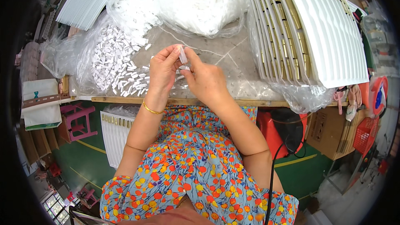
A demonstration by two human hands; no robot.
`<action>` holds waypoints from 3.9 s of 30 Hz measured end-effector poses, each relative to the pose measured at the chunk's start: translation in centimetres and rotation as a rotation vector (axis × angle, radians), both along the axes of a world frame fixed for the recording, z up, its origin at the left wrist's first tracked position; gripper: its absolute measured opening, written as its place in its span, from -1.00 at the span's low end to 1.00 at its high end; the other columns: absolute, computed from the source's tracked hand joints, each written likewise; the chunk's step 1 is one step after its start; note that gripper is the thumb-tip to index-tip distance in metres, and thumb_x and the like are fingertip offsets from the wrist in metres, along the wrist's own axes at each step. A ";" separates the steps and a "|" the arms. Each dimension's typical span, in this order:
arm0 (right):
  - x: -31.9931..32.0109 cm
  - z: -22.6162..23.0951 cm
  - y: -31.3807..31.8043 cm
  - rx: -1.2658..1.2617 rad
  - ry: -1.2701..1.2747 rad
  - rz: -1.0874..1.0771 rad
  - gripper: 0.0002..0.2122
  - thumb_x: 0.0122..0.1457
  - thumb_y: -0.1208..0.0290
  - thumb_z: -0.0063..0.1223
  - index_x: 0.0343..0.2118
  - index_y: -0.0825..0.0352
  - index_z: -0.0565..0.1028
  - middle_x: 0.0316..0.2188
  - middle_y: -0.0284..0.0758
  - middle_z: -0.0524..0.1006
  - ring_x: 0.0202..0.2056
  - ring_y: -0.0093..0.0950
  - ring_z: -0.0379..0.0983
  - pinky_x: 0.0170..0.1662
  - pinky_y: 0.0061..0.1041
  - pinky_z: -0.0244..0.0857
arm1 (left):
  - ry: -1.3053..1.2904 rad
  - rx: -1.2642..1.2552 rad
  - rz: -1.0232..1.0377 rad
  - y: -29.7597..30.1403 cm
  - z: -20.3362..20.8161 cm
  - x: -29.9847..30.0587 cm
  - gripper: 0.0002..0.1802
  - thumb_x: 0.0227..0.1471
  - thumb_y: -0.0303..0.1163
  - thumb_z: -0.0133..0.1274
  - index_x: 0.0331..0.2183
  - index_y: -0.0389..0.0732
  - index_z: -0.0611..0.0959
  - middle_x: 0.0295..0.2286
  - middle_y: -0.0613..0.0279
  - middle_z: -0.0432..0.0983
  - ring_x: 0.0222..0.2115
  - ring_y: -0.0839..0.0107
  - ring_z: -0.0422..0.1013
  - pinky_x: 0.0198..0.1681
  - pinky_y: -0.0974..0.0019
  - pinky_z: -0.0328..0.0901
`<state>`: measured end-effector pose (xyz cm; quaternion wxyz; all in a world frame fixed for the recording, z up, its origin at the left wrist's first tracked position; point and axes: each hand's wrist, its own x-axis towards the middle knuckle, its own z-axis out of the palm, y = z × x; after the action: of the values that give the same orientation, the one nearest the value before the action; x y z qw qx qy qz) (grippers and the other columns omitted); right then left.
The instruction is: The person assembles cosmetic container components by fitting white inserts into metal tubes, placing the assembled tubes into a tray, and joining small white plastic pieces together by hand.
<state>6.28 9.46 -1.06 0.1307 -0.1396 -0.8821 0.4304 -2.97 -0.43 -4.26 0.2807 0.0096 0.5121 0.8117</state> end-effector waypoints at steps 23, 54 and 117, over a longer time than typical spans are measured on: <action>-10.2 -1.2 10.1 0.682 0.086 0.095 -0.90 -0.20 0.58 -0.03 -0.57 0.31 0.52 -0.54 -0.26 0.47 -0.42 -0.32 0.43 -0.37 -0.39 0.34 | -0.117 -0.108 0.008 -2.6 -0.8 -0.1 -0.78 0.00 -0.47 0.00 -0.27 -0.35 0.48 -0.39 0.16 0.47 -0.37 0.32 0.45 -0.31 0.34 0.40; -2.5 -1.5 3.9 -0.837 -0.028 0.136 -0.71 0.06 0.55 -0.04 -0.11 0.41 0.39 -0.50 -0.44 0.46 -0.50 -0.70 0.41 -0.49 -0.74 0.27 | -0.126 -0.029 -0.037 -2.1 0.4 1.1 -0.77 -0.02 -0.52 0.00 -0.26 -0.39 0.46 -0.32 0.00 0.48 -0.30 0.31 0.45 -0.31 0.39 0.41; 0.9 -2.4 -0.4 -0.363 0.202 -0.193 -0.83 -0.01 0.55 0.06 -0.31 0.39 0.48 -0.50 -0.33 0.51 -0.50 -0.58 0.40 -0.46 -0.64 0.25 | 0.075 -0.019 0.120 -0.4 0.0 3.2 -0.82 0.03 -0.50 -0.05 -0.28 -0.38 0.48 -0.34 0.06 0.51 -0.33 0.47 0.43 -0.28 0.48 0.32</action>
<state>7.16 9.02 -3.50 0.2317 -0.2006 -0.7553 0.5793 0.22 -0.82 -4.25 0.2121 0.0066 0.5294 0.8214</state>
